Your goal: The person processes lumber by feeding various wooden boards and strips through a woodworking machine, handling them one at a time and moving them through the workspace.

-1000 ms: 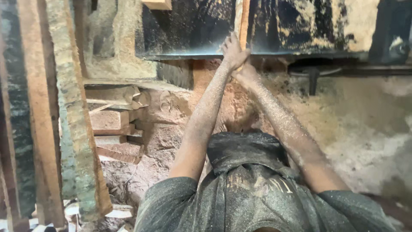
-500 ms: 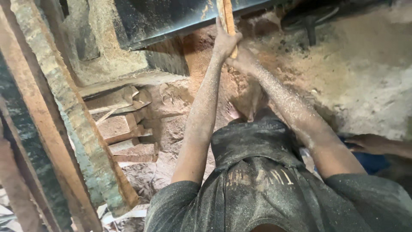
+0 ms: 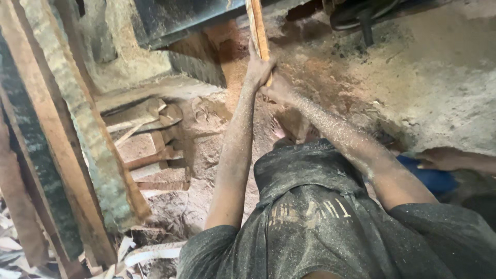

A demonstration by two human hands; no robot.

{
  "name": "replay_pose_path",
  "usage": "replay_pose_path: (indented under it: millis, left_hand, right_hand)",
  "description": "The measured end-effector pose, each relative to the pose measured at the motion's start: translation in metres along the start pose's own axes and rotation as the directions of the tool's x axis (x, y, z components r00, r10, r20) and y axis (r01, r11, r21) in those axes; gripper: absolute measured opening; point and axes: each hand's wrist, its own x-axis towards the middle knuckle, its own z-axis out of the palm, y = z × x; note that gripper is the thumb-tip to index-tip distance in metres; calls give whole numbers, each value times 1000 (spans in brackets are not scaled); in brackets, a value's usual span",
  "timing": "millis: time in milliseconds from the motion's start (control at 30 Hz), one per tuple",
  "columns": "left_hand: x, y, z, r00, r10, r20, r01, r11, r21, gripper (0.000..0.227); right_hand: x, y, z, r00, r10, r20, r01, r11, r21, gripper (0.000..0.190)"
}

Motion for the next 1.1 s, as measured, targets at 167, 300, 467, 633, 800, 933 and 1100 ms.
replay_pose_path:
  millis: [167, 300, 467, 633, 800, 933, 1100]
  left_hand:
    - [-20, -39, 9, 989, 146, -33, -146, 989, 8, 123]
    - [-46, -48, 14, 976, 204, -74, -199, 977, 74, 120]
    - [-79, -55, 21, 993, 94, -75, -85, 990, 116, 119]
    - [-102, -74, 34, 994, 86, -66, -83, 995, 57, 116]
    - [-122, -85, 42, 949, 287, -129, -270, 954, 133, 120]
    - [-152, -63, 60, 975, -56, -217, 29, 992, -126, 108]
    - [-192, -77, 52, 990, 101, -102, -79, 977, 200, 122]
  right_hand:
    - [-27, 26, 22, 990, -119, -69, 121, 993, 17, 82]
    - [-56, 20, 27, 991, 131, -23, -133, 988, -76, 90]
    - [-88, 13, 41, 993, 52, -106, -45, 996, 71, 107]
    - [-127, -2, 43, 966, 259, -11, -259, 963, -75, 88]
    - [-155, -28, 44, 995, 96, -20, -96, 995, 29, 79]
    - [-181, -36, 58, 971, 240, -25, -236, 966, 110, 77]
    - [-195, 2, 69, 969, 246, -21, -239, 909, -343, 92]
